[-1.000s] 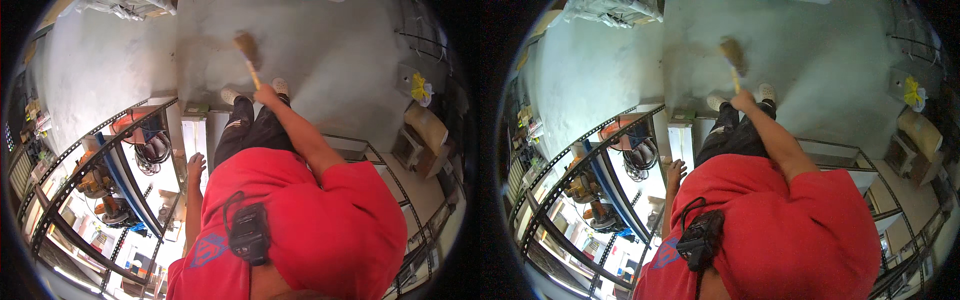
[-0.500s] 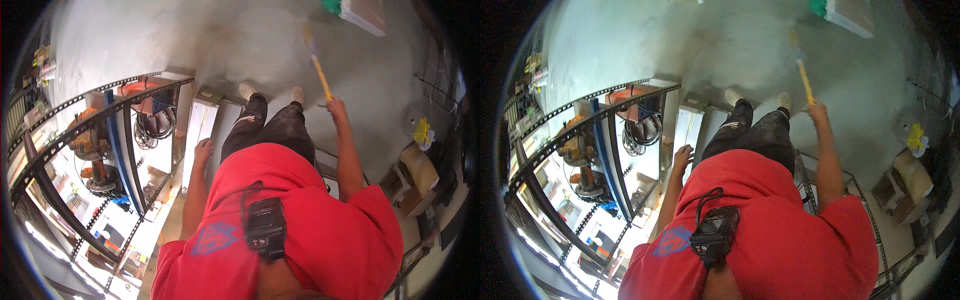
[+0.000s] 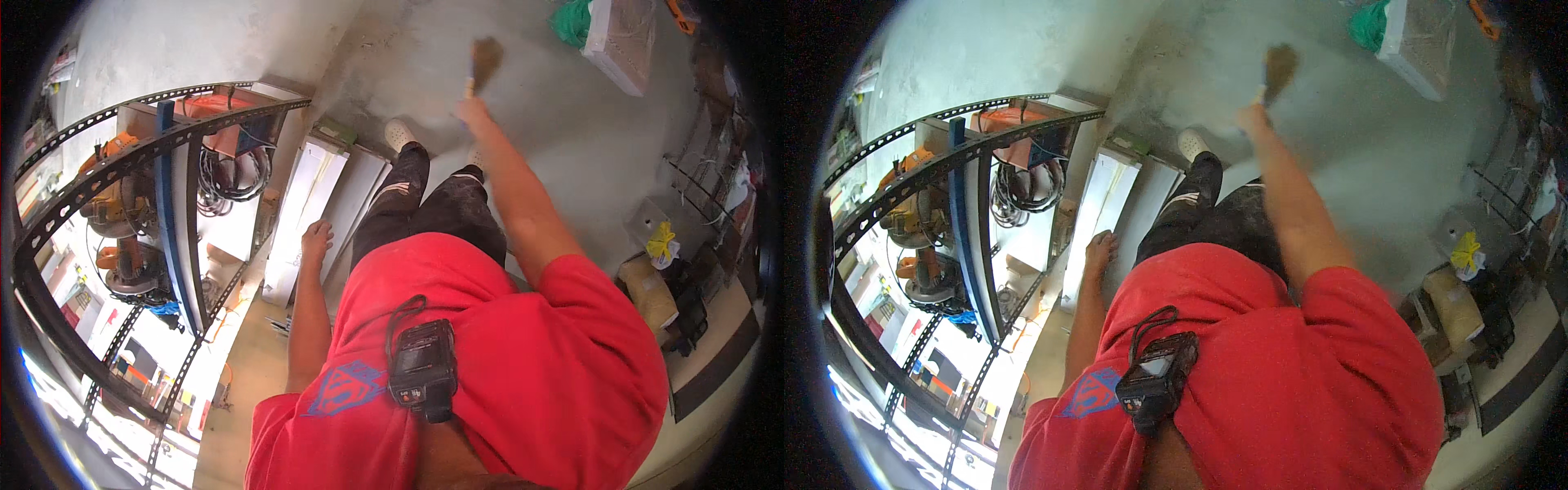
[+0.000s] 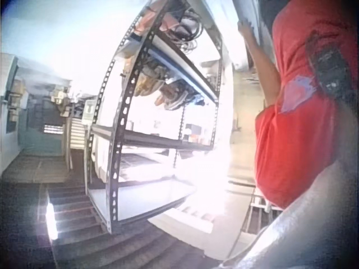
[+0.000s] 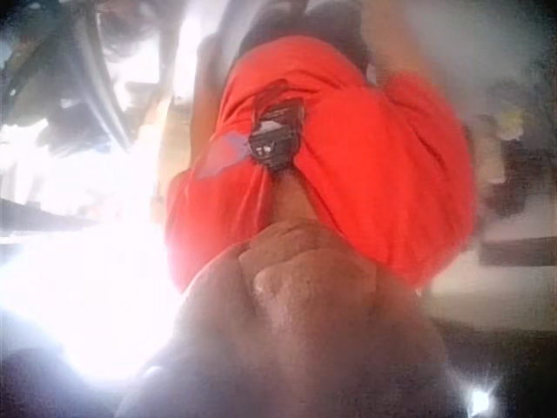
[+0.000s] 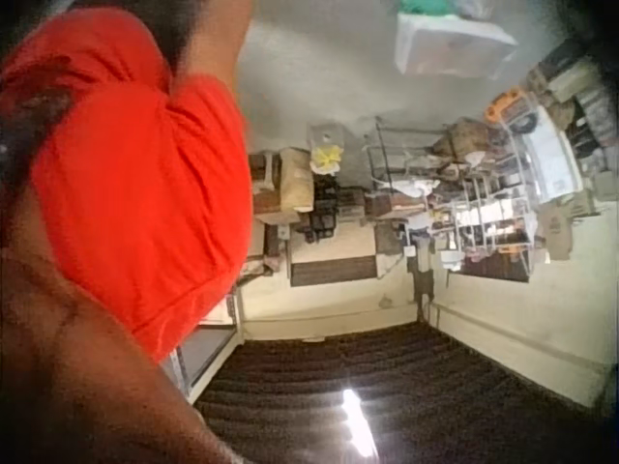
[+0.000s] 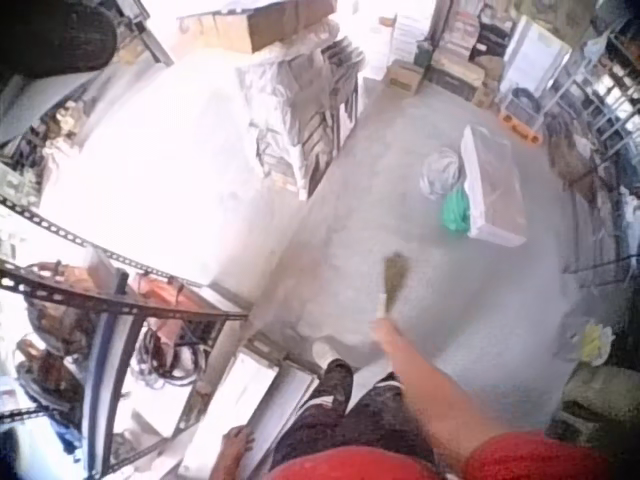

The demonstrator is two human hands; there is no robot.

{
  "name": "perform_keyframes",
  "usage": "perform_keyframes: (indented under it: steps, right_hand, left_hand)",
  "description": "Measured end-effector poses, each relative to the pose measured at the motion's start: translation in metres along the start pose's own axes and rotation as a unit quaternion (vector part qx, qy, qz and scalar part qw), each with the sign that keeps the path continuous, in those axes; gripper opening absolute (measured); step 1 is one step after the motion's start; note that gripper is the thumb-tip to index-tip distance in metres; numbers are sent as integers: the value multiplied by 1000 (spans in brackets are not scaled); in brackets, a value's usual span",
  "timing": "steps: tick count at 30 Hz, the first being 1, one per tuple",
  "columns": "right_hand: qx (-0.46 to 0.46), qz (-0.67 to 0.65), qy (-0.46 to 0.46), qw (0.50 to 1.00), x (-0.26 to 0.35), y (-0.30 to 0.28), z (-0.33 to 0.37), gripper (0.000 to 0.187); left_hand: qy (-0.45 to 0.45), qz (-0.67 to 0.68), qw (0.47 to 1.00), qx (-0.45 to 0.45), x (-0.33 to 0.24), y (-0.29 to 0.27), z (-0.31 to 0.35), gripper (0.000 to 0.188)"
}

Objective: The person sweeps dust across the floor of a workshop around shelves and boxes using a broom.

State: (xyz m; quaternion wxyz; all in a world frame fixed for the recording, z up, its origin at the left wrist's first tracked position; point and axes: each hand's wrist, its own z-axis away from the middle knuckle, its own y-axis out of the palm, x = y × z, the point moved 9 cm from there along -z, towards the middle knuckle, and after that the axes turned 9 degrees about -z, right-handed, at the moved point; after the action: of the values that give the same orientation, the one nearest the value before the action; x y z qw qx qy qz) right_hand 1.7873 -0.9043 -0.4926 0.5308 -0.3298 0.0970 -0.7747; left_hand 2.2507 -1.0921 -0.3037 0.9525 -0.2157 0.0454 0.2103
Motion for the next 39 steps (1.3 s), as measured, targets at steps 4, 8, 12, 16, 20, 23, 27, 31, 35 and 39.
perform_keyframes:
  steps: [4, 8, 12, 16, 20, 23, 27, 31, 35, 39]
  right_hand:
    - [31, 37, -66, 997, 135, 63, 29, 17]
    - [149, -4, -8, 989, 207, 99, 58, 15]
    - [129, -54, -23, 990, 193, 85, 38, 13]
    - [147, -126, -117, 974, 137, 44, 71, 13]
    - [64, -108, -38, 991, 15, -58, 121, 30]
    - [-5, -155, 97, 983, -74, -124, 171, 21]
    - [-62, -103, 199, 973, -158, -153, 198, 13]
    - [-57, -72, 335, 938, -233, -107, 170, 13]
    - [44, -239, 212, 947, -204, -4, 107, 15]
    - [-12, -344, 211, 915, -57, 121, 70, 18]
  left_hand:
    - [-23, 76, 997, -1, 23, 2, 1, 34]
    - [-27, 116, 993, -15, 53, 2, 6, 33]
    - [-28, 139, 990, 11, 59, 13, -9, 32]
    - [-39, 113, 993, -8, 57, 4, 0, 31]
    - [-7, 42, 999, 0, 7, -1, -15, 32]
    - [9, 11, 1000, 9, -24, -6, -32, 34]
    - [45, -12, 998, 44, -57, -9, -50, 35]
    - [73, -12, 997, 38, -69, -21, -57, 40]
    - [78, -25, 995, 65, -80, -11, -55, 43]
    - [50, -37, 996, 56, -67, -1, -45, 40]
